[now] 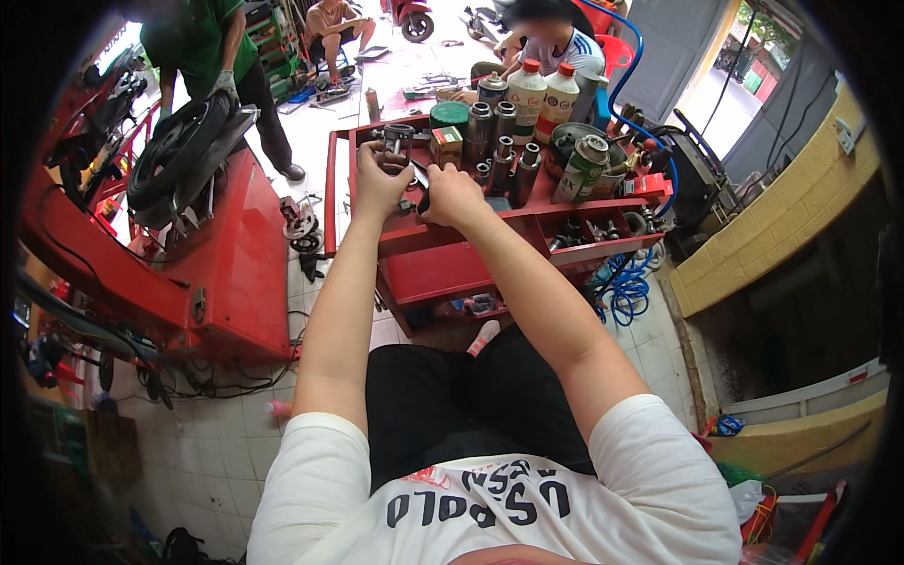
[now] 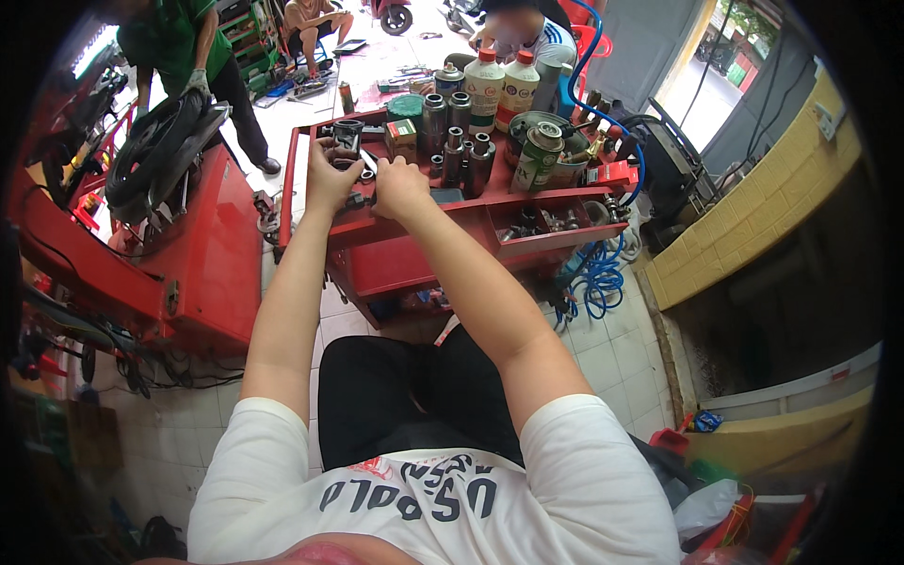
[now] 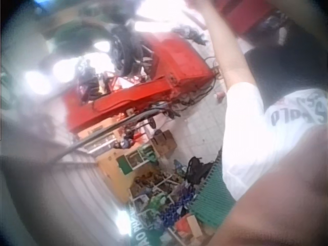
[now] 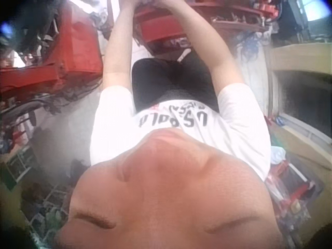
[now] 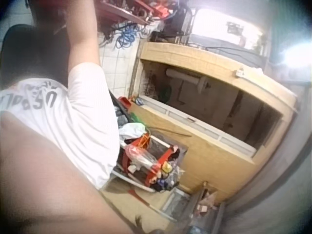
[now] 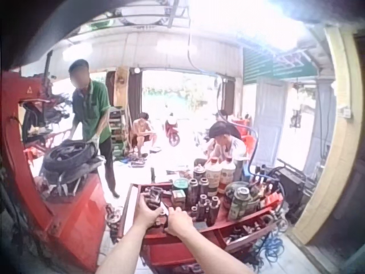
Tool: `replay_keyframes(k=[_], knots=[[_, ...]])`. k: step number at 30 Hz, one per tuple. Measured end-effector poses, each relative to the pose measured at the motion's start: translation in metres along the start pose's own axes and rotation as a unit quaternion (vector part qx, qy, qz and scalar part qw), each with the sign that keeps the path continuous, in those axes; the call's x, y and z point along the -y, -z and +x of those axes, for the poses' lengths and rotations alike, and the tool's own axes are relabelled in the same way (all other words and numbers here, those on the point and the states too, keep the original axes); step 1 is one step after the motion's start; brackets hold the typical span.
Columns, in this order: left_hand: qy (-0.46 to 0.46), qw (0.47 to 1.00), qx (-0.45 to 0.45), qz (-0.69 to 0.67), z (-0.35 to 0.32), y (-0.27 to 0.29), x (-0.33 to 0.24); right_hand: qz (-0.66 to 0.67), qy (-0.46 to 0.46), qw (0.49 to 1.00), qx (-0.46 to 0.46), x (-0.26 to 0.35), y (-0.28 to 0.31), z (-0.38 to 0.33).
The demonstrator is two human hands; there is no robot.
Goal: The person sits at a red tool cart and repeatedly handles small mechanical components, including a circular metal part and a small cylindrical piece. They pick up, inspect, and place these items back on the cart multiple times without completing a clear assembly.
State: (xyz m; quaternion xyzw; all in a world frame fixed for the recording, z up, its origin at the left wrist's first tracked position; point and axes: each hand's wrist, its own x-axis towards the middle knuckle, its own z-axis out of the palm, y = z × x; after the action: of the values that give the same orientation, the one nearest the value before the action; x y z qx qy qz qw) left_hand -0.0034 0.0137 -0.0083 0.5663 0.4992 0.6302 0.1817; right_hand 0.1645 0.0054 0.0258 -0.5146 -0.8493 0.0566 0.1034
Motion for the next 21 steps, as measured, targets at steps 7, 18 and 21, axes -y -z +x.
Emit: replay_keyframes(k=[7, 18, 21], knots=[[-0.008, 1.0, 0.006, 0.009, -0.002, -0.002, -0.003, 0.179, 0.107, 0.977, -0.038, -0.039, 0.012, 0.005], [0.003, 1.0, 0.015, 0.026, -0.005, 0.0, -0.011, 0.765, 0.138, 0.629, 0.037, -0.145, 0.071, -0.033], [-0.002, 0.999, 0.013, 0.043, -0.006, 0.001, -0.013, 0.793, 0.127, 0.595, -0.003, -0.147, 0.066, -0.037]])
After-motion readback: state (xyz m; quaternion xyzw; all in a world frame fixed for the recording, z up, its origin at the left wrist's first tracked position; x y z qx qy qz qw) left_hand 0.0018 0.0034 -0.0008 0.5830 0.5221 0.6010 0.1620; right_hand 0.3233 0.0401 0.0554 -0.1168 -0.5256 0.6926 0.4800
